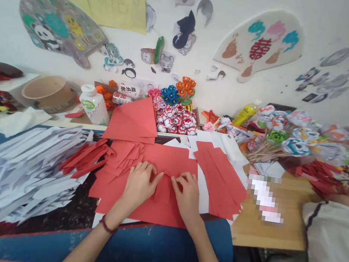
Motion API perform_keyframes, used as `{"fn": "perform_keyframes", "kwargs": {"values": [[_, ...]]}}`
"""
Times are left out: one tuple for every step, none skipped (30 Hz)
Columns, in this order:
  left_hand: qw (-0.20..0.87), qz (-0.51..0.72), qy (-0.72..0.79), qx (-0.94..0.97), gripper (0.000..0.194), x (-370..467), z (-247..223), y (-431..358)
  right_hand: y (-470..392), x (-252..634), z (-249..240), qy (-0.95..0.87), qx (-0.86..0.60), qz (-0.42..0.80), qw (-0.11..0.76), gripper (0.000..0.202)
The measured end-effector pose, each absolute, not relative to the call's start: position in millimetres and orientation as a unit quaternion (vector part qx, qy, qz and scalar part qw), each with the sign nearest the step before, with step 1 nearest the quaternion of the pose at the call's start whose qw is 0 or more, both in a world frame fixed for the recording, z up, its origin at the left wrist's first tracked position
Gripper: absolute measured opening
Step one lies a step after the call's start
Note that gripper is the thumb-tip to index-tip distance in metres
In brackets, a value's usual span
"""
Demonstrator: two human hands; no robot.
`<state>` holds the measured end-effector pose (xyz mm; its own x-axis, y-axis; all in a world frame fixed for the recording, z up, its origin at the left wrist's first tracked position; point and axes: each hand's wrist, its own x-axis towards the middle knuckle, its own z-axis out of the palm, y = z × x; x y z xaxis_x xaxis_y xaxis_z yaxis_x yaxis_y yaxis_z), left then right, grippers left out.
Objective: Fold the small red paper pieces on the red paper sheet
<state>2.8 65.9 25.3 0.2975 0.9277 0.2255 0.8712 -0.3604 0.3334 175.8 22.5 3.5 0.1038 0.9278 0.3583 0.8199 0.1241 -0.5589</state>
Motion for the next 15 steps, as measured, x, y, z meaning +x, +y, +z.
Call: {"fn": "perform_keyframes", "kwargs": {"values": [[0.086, 0.193, 0.561, 0.8, 0.025, 7, 24, 70, 26, 176, 3, -0.655, -0.659, 0.096, 0.357, 0.03], [0.104, 0.192, 0.557, 0.802, 0.026, 12, 23, 74, 31, 176, 4, -0.647, -0.659, 0.114, 0.365, 0.027], [0.125, 0.191, 0.548, 0.805, 0.025, 16, 22, 78, 35, 177, 5, -0.641, -0.658, 0.133, 0.372, 0.024], [0.148, 0.19, 0.536, 0.809, 0.023, 19, 22, 81, 39, 178, 6, -0.637, -0.654, 0.154, 0.378, 0.022], [0.17, 0.19, 0.52, 0.815, 0.02, 20, 23, 84, 44, 180, 9, -0.636, -0.645, 0.179, 0.383, 0.02], [0.189, 0.192, 0.502, 0.822, 0.018, 21, 25, 87, 48, 183, 11, -0.639, -0.631, 0.209, 0.386, 0.019], [0.202, 0.194, 0.484, 0.829, 0.018, 20, 27, 89, 52, 186, 15, -0.646, -0.611, 0.246, 0.385, 0.018], [0.213, 0.198, 0.467, 0.835, 0.018, 19, 29, 91, 55, 188, 18, -0.651, -0.591, 0.286, 0.38, 0.018], [0.223, 0.206, 0.454, 0.838, 0.019, 16, 31, 91, 57, 191, 22, -0.649, -0.576, 0.324, 0.377, 0.019], [0.233, 0.22, 0.448, 0.835, 0.02, 12, 33, 92, 58, 192, 25, -0.638, -0.568, 0.356, 0.379, 0.021], [0.244, 0.239, 0.449, 0.826, 0.02, 7, 34, 91, 58, 194, 27, -0.614, -0.569, 0.382, 0.39, 0.022], [0.255, 0.262, 0.457, 0.811, 0.019, 2, 33, 91, 56, 194, 28, -0.581, -0.576, 0.403, 0.41, 0.024], [0.266, 0.288, 0.472, 0.79, 0.019, -3, 32, 90, 54, 194, 28, -0.539, -0.585, 0.423, 0.435, 0.026], [0.28, 0.307, 0.489, 0.767, 0.021, -7, 30, 89, 51, 193, 27, -0.493, -0.589, 0.443, 0.461, 0.029], [0.301, 0.325, 0.505, 0.741, 0.024, -11, 28, 88, 47, 191, 26, -0.447, -0.588, 0.467, 0.485, 0.03]]}}
